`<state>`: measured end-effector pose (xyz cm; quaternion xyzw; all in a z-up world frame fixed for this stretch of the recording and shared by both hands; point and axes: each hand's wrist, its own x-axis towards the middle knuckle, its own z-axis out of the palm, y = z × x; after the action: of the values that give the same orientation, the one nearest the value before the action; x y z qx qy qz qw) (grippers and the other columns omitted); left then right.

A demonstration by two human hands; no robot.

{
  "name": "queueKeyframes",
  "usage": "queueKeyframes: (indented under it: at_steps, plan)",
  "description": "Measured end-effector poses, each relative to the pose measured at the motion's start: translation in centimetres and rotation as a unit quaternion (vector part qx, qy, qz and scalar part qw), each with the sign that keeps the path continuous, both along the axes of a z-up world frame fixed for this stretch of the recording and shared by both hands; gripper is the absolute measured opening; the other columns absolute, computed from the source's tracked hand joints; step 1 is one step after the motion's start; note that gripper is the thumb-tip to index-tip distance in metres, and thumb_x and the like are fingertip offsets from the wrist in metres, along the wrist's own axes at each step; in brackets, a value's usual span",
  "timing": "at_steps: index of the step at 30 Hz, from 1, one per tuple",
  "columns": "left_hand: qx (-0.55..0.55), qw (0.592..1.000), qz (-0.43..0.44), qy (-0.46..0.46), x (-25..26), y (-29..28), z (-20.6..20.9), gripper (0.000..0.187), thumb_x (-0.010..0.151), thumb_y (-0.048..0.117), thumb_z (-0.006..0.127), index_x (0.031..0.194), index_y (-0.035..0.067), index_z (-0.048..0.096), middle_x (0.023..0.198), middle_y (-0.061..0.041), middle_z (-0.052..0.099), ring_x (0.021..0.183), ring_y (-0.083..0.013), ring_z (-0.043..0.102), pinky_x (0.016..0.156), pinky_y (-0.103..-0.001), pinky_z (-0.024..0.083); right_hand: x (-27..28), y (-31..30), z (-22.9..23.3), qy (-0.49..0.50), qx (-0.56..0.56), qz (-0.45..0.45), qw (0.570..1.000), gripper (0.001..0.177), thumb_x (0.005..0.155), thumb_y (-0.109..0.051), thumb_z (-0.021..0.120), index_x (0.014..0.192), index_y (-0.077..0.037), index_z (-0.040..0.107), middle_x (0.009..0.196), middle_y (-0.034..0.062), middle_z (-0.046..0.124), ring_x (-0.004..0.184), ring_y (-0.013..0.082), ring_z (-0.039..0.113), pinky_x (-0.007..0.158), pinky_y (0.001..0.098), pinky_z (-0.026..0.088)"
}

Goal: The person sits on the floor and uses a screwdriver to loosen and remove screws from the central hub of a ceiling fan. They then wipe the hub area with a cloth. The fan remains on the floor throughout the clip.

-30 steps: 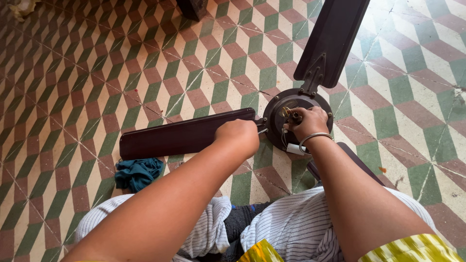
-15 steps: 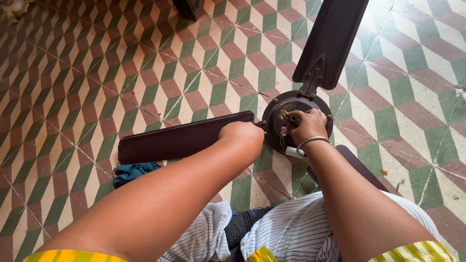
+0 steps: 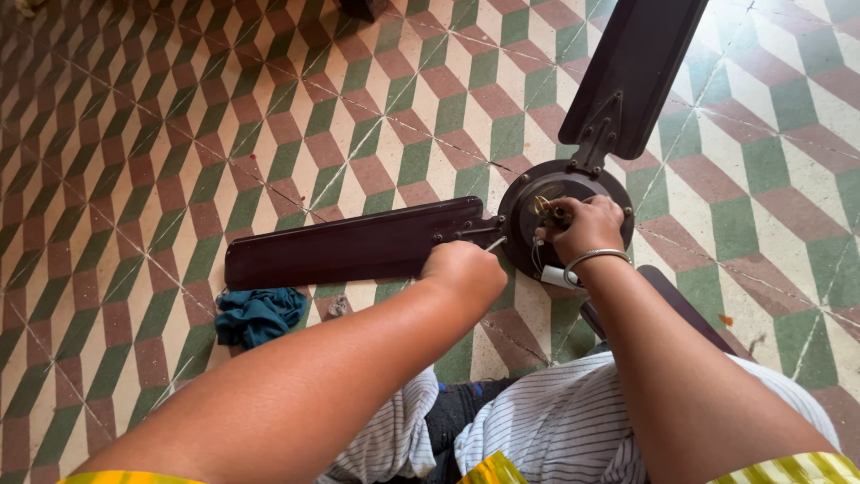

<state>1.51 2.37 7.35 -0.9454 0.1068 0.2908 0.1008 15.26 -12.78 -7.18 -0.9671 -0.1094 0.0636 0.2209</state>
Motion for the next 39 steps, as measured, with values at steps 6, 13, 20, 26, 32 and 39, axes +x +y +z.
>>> queueKeyframes:
  at_steps: [6, 13, 20, 26, 32, 39]
  plan:
    - [-0.002, 1.0, 0.011, -0.018, -0.7, -1.5, -2.1, 0.021, 0.09, 0.011, 0.068, 0.108, 0.012, 0.079, 0.113, -0.005, 0.075, 0.108, -0.0292, 0.071, 0.077, -0.043, 0.062, -0.1, -0.4, -0.4, -0.037, 0.032, -0.004, 0.999, 0.049, 0.071, -0.041, 0.091, 0.117, -0.03, 0.078, 0.12, 0.015, 0.055, 0.122, 0.0385, 0.045, 0.107, 0.0446, 0.039]
    - [-0.07, 0.975, 0.197, -0.077, -2.0, 1.9, -0.7, 0.024, 0.094, 0.017, 0.06, 0.111, 0.009, 0.075, 0.114, -0.015, 0.074, 0.105, -0.0334, 0.073, 0.081, -0.046, 0.061, 0.0, -1.0, -0.3, -0.009, 0.026, 0.006, 1.0, 0.05, 0.073, -0.043, 0.091, 0.119, -0.03, 0.077, 0.119, 0.0141, 0.057, 0.121, 0.0369, 0.048, 0.106, 0.0452, 0.041]
    - [-0.115, 0.947, 0.279, -0.108, -2.9, 2.8, 0.3, 0.023, 0.092, 0.016, 0.06, 0.11, 0.006, 0.07, 0.113, -0.019, 0.073, 0.108, -0.0372, 0.071, 0.088, -0.048, 0.057, 0.2, -1.4, -0.9, 0.002, 0.034, 0.01, 0.999, 0.051, 0.073, -0.045, 0.09, 0.12, -0.031, 0.076, 0.119, 0.0142, 0.058, 0.122, 0.0373, 0.048, 0.107, 0.0453, 0.041]
    - [-0.11, 0.948, 0.272, -0.121, -3.1, 2.4, 2.3, 0.029, 0.09, 0.01, 0.059, 0.118, 0.009, 0.063, 0.11, -0.017, 0.073, 0.104, -0.0376, 0.071, 0.086, -0.05, 0.057, 0.3, -1.5, -0.2, 0.002, 0.04, 0.012, 0.999, 0.054, 0.072, -0.047, 0.09, 0.121, -0.031, 0.076, 0.121, 0.0149, 0.058, 0.122, 0.0373, 0.049, 0.108, 0.0444, 0.041]
    - [-0.077, 0.952, 0.271, -0.119, -2.6, 1.2, 3.0, 0.023, 0.096, 0.025, 0.064, 0.11, 0.008, 0.07, 0.11, -0.016, 0.074, 0.104, -0.0352, 0.072, 0.083, -0.047, 0.059, 0.1, -1.4, 0.8, 0.033, 0.017, 0.015, 0.999, 0.057, 0.073, -0.053, 0.088, 0.124, -0.032, 0.075, 0.123, 0.0153, 0.058, 0.124, 0.0368, 0.049, 0.109, 0.0443, 0.039]
    - [-0.011, 0.965, 0.178, -0.19, -2.0, 0.7, 2.2, 0.014, 0.085, 0.011, 0.07, 0.097, 0.011, 0.077, 0.106, -0.012, 0.073, 0.099, -0.0309, 0.074, 0.073, -0.043, 0.061, 0.3, -1.3, 0.8, 0.042, 0.007, 0.017, 0.999, 0.059, 0.074, -0.06, 0.084, 0.125, -0.032, 0.075, 0.123, 0.0152, 0.058, 0.124, 0.0362, 0.049, 0.109, 0.0449, 0.038]
